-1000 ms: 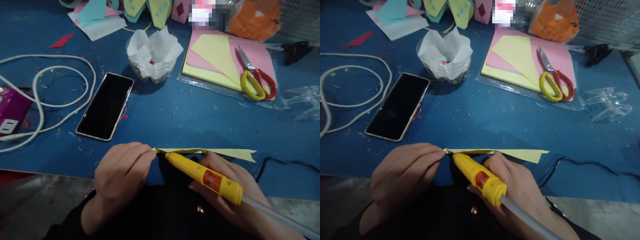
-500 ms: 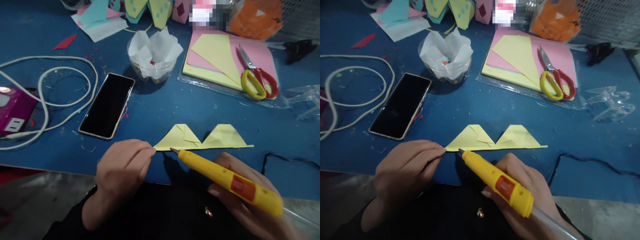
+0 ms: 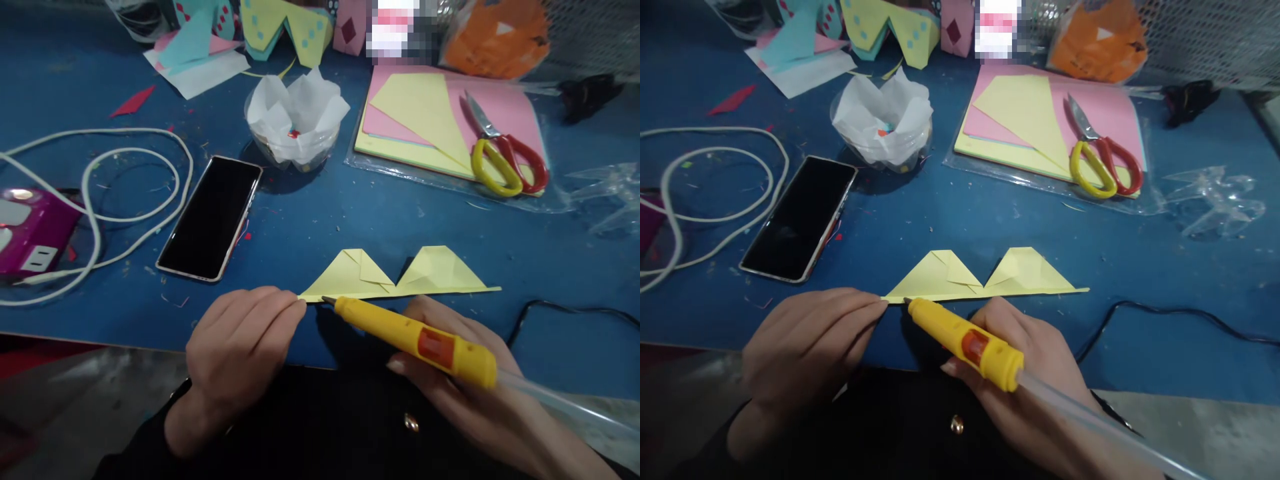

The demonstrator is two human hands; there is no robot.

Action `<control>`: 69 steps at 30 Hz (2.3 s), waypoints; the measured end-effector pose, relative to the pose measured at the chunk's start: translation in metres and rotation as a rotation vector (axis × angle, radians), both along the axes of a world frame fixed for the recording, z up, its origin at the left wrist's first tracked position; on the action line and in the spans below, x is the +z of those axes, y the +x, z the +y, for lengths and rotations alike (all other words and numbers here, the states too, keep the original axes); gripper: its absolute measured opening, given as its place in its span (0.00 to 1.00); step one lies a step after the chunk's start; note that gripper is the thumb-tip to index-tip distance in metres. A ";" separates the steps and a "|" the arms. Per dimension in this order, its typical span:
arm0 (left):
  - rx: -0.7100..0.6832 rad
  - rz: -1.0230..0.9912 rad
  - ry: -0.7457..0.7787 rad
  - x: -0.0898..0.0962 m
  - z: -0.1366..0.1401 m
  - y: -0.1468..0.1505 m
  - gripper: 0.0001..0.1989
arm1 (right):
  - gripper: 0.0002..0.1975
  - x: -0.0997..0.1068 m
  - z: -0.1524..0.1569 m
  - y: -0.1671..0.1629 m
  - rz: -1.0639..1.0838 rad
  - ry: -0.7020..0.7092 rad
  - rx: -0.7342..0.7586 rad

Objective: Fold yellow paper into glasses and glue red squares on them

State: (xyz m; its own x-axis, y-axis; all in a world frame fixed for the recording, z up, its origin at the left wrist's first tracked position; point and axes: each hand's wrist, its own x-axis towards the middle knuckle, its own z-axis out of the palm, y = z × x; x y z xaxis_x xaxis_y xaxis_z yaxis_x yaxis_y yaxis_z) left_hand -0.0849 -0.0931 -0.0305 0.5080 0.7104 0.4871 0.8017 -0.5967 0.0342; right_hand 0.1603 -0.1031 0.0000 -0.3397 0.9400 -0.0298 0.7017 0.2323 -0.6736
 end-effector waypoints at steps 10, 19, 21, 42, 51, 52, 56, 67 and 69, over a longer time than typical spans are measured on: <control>-0.042 -0.028 -0.055 0.000 0.002 -0.004 0.07 | 0.12 -0.005 0.005 -0.005 -0.040 -0.016 0.048; -0.044 -0.087 -0.206 -0.002 0.001 -0.008 0.09 | 0.11 -0.003 0.006 -0.004 0.002 0.011 0.061; -0.020 -0.092 -0.223 -0.003 0.000 -0.008 0.09 | 0.11 -0.003 0.006 -0.005 -0.014 0.013 0.070; 0.081 -0.281 -0.423 -0.004 0.005 -0.006 0.09 | 0.11 -0.003 0.005 -0.011 -0.075 0.054 0.052; 0.082 -0.289 -0.414 -0.005 0.004 -0.005 0.09 | 0.10 0.000 0.004 -0.011 -0.080 0.034 0.052; 0.083 -0.289 -0.416 -0.005 0.004 -0.005 0.09 | 0.10 0.000 0.005 -0.011 -0.084 0.038 0.052; 0.086 -0.296 -0.416 -0.005 0.004 -0.005 0.09 | 0.11 -0.001 0.003 -0.010 -0.085 0.019 0.048; 0.081 -0.303 -0.400 -0.004 0.004 -0.005 0.08 | 0.11 0.001 0.000 -0.004 -0.086 0.032 0.058; 0.073 -0.305 -0.387 -0.004 0.005 -0.004 0.08 | 0.10 0.001 -0.001 -0.001 -0.056 0.049 0.065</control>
State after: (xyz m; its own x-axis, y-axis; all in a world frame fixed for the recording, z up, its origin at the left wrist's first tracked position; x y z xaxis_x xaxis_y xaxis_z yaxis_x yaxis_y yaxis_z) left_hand -0.0887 -0.0884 -0.0342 0.3257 0.8969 0.2992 0.7596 -0.4367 0.4819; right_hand 0.1590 -0.1044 0.0008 -0.3987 0.9170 -0.0052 0.7206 0.3098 -0.6203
